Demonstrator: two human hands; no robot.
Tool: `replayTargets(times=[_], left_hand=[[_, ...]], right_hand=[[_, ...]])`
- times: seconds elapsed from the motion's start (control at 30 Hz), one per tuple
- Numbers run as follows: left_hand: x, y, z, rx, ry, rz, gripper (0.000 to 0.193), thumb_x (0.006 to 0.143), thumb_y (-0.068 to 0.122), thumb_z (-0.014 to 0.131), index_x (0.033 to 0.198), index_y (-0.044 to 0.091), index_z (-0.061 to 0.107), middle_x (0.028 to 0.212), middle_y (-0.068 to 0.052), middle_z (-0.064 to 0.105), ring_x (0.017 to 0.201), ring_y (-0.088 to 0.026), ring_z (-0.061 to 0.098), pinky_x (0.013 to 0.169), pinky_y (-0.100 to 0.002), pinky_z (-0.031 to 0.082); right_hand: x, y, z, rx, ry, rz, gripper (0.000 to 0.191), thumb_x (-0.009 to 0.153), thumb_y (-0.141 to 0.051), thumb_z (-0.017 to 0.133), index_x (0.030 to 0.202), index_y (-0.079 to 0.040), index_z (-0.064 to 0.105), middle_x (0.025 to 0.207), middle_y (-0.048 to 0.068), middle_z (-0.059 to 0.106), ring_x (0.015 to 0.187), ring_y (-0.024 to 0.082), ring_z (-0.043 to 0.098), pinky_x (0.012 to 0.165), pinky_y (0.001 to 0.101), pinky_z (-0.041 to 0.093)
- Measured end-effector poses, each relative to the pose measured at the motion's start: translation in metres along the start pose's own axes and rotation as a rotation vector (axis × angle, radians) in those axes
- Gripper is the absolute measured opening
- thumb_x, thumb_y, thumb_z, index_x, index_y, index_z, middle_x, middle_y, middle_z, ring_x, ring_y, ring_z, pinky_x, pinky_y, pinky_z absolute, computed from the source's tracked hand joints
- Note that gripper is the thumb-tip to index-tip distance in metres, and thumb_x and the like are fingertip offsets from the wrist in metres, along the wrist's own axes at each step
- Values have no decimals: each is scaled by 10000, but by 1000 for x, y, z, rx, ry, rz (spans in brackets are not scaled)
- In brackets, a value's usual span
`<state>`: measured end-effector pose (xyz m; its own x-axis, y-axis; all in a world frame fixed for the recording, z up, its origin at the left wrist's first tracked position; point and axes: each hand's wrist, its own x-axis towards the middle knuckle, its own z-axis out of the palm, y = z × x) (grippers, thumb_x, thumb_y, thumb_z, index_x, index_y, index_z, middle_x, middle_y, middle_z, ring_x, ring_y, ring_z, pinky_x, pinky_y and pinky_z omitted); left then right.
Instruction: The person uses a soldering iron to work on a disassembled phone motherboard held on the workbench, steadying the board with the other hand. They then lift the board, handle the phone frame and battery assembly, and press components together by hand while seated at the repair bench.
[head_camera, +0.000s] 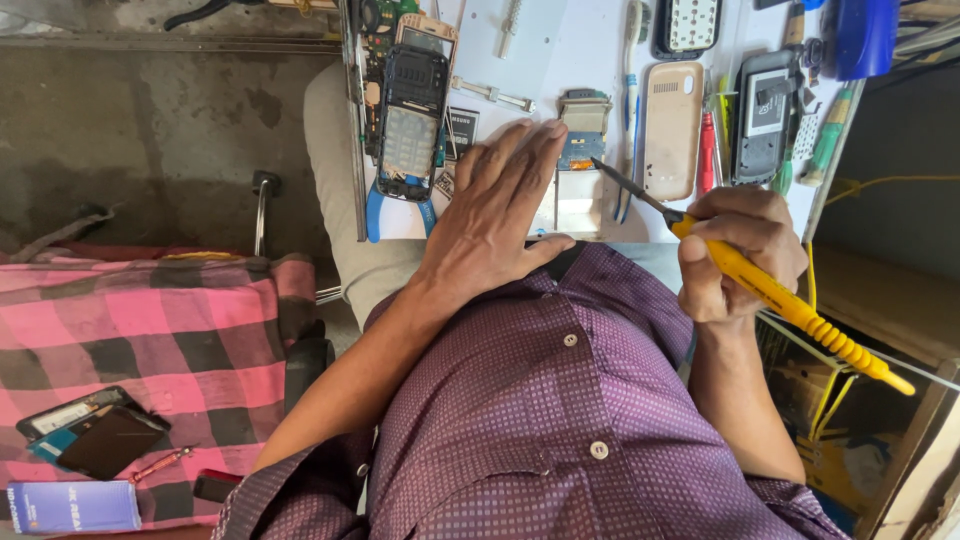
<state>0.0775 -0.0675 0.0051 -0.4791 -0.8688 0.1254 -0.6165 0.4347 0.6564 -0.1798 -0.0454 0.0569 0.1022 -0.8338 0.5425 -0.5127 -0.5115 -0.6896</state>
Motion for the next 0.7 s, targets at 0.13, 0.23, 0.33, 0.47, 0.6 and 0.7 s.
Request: replayTargets(times=[0.13, 0.23, 0.33, 0.47, 0.6, 0.7], left_hand=[[-1, -1, 0, 4, 8, 7, 1230, 757, 543, 881, 1622, 24, 177, 1663, -153, 334, 1547, -332, 287, 1271, -522, 225], [-2, 0, 0, 7, 12, 11, 1223, 769, 527, 884, 1631, 28, 174, 1672, -153, 333, 1556, -330, 284, 1277, -510, 226], [-1, 0, 0, -2, 13, 8, 1232, 755, 534, 886, 1623, 24, 175, 1660, -152, 335, 1547, -326, 284, 1273, -515, 217], [-1, 0, -1, 4, 4, 3, 1233, 751, 527, 887, 1625, 26, 175, 1667, -146, 332, 1550, -324, 280, 1274, -508, 217], [0, 0, -2, 0, 2, -1, 1228, 750, 529, 883, 1619, 22, 179, 1661, -148, 331, 1544, -326, 281, 1267, -513, 219], [-1, 2, -3, -3, -3, -5, 1223, 750, 527, 882, 1617, 22, 183, 1657, -150, 336, 1542, -327, 283, 1263, -516, 222]], right_hand=[[2, 1, 1, 2, 4, -14, 228, 1024, -189, 718, 1029, 3, 593, 988, 187, 692, 754, 235, 675, 695, 303, 529], [2, 0, 1, 23, 3, -24, 231, 1030, -197, 710, 1035, -2, 588, 991, 181, 696, 760, 238, 674, 708, 311, 539], [2, -2, 0, -12, -5, -9, 231, 1033, -201, 715, 1027, -8, 588, 988, 181, 696, 756, 235, 682, 695, 301, 536], [3, -2, 1, -6, -3, -9, 241, 1035, -207, 717, 1030, -1, 591, 984, 180, 694, 752, 238, 678, 692, 303, 528], [5, -1, 1, 14, -7, -14, 248, 1041, -215, 713, 1031, 1, 591, 984, 178, 693, 751, 239, 676, 694, 305, 530], [6, -2, 1, 7, -16, -16, 251, 1045, -216, 714, 1032, 2, 590, 987, 180, 693, 756, 243, 680, 695, 303, 530]])
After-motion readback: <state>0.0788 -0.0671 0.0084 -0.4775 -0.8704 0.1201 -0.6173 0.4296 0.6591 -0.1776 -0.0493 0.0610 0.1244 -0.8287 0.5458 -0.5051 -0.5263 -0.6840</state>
